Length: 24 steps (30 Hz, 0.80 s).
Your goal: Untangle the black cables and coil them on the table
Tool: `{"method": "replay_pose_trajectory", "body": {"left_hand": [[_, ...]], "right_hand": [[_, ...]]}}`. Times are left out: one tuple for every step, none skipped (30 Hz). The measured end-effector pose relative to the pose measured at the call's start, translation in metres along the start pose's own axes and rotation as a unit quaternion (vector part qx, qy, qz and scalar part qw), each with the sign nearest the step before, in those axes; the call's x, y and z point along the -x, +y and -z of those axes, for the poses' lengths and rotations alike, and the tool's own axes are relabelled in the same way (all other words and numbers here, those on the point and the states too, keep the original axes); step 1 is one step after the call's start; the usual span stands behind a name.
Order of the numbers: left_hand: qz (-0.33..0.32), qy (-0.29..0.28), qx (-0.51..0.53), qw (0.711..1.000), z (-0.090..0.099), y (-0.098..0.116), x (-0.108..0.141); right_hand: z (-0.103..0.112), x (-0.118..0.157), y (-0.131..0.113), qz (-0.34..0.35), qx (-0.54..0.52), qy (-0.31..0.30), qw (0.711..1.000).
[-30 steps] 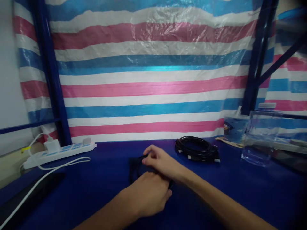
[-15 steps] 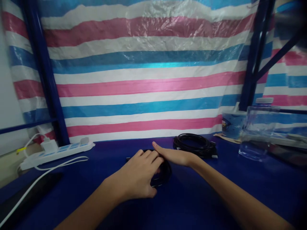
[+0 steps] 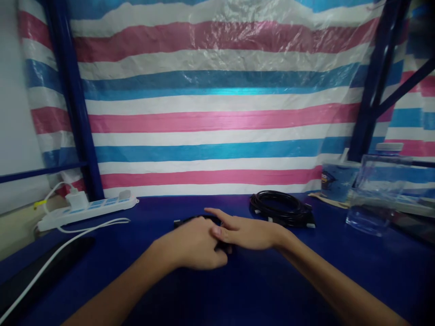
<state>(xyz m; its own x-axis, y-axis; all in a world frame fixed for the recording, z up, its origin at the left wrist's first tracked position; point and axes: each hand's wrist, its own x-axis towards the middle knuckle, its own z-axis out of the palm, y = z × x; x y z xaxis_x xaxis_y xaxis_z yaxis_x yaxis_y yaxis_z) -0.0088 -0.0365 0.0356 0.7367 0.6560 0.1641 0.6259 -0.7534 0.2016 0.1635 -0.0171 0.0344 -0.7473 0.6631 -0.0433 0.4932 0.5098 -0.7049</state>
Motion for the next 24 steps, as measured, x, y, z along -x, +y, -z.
{"method": "replay_pose_trajectory", "body": {"left_hand": [[0.018, 0.032, 0.000, 0.999, 0.010, -0.003, 0.003], [0.039, 0.069, 0.011, 0.997, 0.019, -0.005, 0.005], [0.055, 0.105, 0.043, 0.992, 0.028, -0.008, 0.007], [0.063, 0.135, 0.096, 0.984, 0.036, -0.011, 0.009], [0.065, 0.154, 0.168, 0.972, 0.041, -0.014, 0.010], [0.062, 0.162, 0.243, 0.954, 0.044, -0.016, 0.009], [0.060, 0.166, 0.310, 0.934, 0.044, -0.018, 0.008], [0.059, 0.175, 0.361, 0.914, 0.042, -0.020, 0.006], [0.062, 0.189, 0.395, 0.897, 0.038, -0.022, 0.003], [0.066, 0.210, 0.415, 0.883, 0.032, -0.025, 0.000], [0.071, 0.232, 0.424, 0.873, 0.026, -0.028, -0.004], [0.079, 0.250, 0.427, 0.865, 0.019, -0.032, -0.008], [0.088, 0.263, 0.426, 0.861, 0.012, -0.036, -0.012], [0.096, 0.271, 0.419, 0.861, 0.005, -0.040, -0.015], [0.101, 0.276, 0.410, 0.863, 0.000, -0.043, -0.017], [0.102, 0.277, 0.403, 0.866, -0.004, -0.047, -0.018], [0.100, 0.277, 0.400, 0.868, -0.007, -0.050, -0.019], [0.098, 0.279, 0.400, 0.867, -0.009, -0.053, -0.019], [0.094, 0.280, 0.397, 0.869, -0.010, -0.056, -0.018], [0.091, 0.282, 0.387, 0.873, -0.010, -0.059, -0.017], [0.086, 0.288, 0.369, 0.880, -0.009, -0.062, -0.015], [0.080, 0.293, 0.343, 0.889, -0.009, -0.064, -0.013], [0.074, 0.295, 0.311, 0.901, -0.008, -0.067, -0.011], [0.070, 0.292, 0.281, 0.911, -0.008, -0.069, -0.008]], "right_hand": [[-0.002, -0.001, -0.002, 0.035, -0.028, 0.012, 0.999], [-0.003, -0.002, -0.005, 0.071, -0.054, 0.044, 0.995], [-0.004, -0.003, -0.009, 0.101, -0.078, 0.093, 0.987], [-0.004, -0.003, -0.012, 0.122, -0.101, 0.148, 0.976], [-0.003, -0.002, -0.016, 0.129, -0.123, 0.197, 0.964], [-0.001, -0.002, -0.018, 0.125, -0.148, 0.237, 0.952], [0.002, -0.001, -0.019, 0.118, -0.180, 0.267, 0.939], [0.005, -0.001, -0.019, 0.116, -0.215, 0.291, 0.925], [0.009, -0.001, -0.017, 0.118, -0.247, 0.313, 0.909], [0.012, -0.001, -0.014, 0.120, -0.269, 0.332, 0.896], [0.015, -0.002, -0.010, 0.118, -0.278, 0.341, 0.890], [0.017, -0.003, -0.006, 0.108, -0.271, 0.340, 0.894], [0.018, -0.005, -0.001, 0.089, -0.252, 0.332, 0.905], [0.019, -0.007, 0.004, 0.061, -0.228, 0.320, 0.917], [0.020, -0.008, 0.008, 0.034, -0.206, 0.307, 0.929], [0.020, -0.010, 0.012, 0.014, -0.188, 0.294, 0.937], [0.020, -0.011, 0.015, 0.003, -0.175, 0.280, 0.944], [0.021, -0.011, 0.018, 0.001, -0.168, 0.266, 0.949], [0.021, -0.011, 0.021, 0.005, -0.161, 0.250, 0.955], [0.022, -0.011, 0.024, 0.010, -0.156, 0.236, 0.959], [0.022, -0.011, 0.026, 0.014, -0.151, 0.224, 0.963], [0.022, -0.010, 0.028, 0.017, -0.146, 0.213, 0.966], [0.022, -0.010, 0.030, 0.016, -0.142, 0.202, 0.969], [0.022, -0.010, 0.032, 0.013, -0.139, 0.189, 0.972]]}}
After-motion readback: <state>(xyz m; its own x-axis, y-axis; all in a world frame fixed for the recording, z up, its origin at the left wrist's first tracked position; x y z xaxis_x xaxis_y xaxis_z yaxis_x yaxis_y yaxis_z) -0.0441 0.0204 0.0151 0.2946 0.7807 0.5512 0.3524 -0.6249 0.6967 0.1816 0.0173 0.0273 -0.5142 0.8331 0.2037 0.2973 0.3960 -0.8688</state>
